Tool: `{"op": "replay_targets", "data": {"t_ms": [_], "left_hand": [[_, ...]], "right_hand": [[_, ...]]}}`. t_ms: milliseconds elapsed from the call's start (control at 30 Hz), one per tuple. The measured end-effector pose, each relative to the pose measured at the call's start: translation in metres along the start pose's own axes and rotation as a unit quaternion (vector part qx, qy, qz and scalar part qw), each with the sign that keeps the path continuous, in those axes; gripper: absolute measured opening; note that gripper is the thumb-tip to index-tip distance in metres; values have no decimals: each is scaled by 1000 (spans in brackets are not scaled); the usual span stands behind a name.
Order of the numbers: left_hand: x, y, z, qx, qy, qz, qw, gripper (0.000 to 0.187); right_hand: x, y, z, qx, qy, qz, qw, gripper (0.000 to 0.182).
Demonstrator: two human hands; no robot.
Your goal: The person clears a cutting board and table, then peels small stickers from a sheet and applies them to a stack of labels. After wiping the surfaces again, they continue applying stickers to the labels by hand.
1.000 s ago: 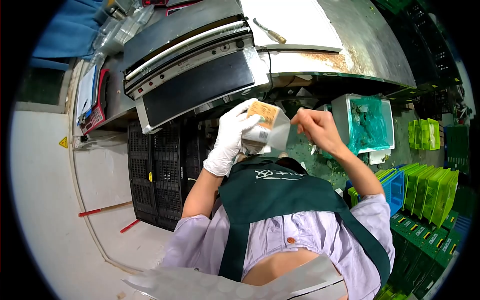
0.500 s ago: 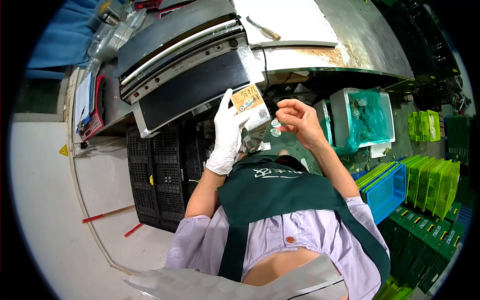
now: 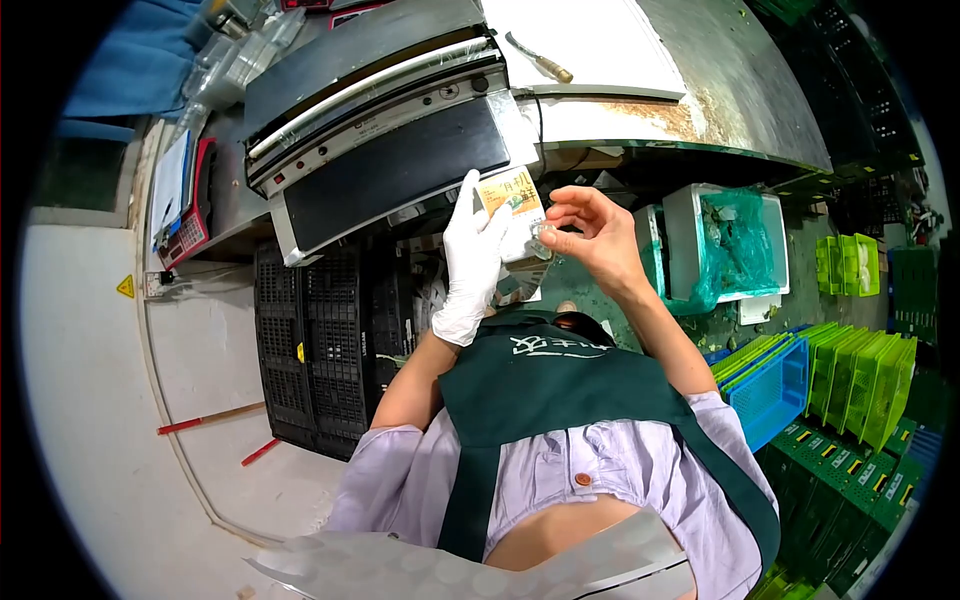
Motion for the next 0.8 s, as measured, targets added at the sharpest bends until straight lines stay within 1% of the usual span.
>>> {"op": "replay_targets", "data": {"t_ms": [33,100,233,300,367,433,467,500,533,600,633,700,767,800], "left_hand": [[1,0,0,-1,0,0,1000,56],[3,0,0,18,19,8,1000,53],[1,-1,3,29,20,13,999,51],[-1,-1,4,36,37,-7,999,50],[3,0,3,37,41,-7,998,50],[4,1,3,37,46,-8,998,50],[3,0,3,42,33,-13,999,50],[2,0,3,46,20,-18,999,50],[0,0,3,45,20,-18,999,50],[-2,-1,3,49,39,-29,998,50],[-3,0,3,49,39,-29,998,50],[-4,3,3,30,-35,-41,998,50],[-5,8,0,18,-26,-27,999,51],[-5,10,-2,6,-17,-14,1000,52]], "right_hand": [[4,1,2,7,-5,-19,1000,41],[8,4,5,19,-27,-12,999,42],[8,10,4,50,-69,-7,996,45],[10,10,5,54,-87,-14,995,44],[11,11,4,59,-106,-20,992,44],[11,12,3,47,-169,-49,983,43],[12,13,1,48,-169,-49,983,43],[14,14,-2,27,-158,-63,985,43],[16,15,-5,7,-148,-76,986,42],[21,17,-12,3,-120,-77,990,44],[23,16,-15,3,-118,-70,990,44],[23,15,-19,2,-117,-63,991,45],[20,13,-21,16,-98,-31,995,45],[19,11,-22,16,-98,-31,995,45]]}}
Point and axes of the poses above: each hand's wrist, its own y-axis towards the middle knuckle, its own z-axis out of the palm, x = y × z, the point moved 2 cm from there along y, towards the middle knuckle, and after that the axes turned 6 degrees about z, right-handed, at the moved point
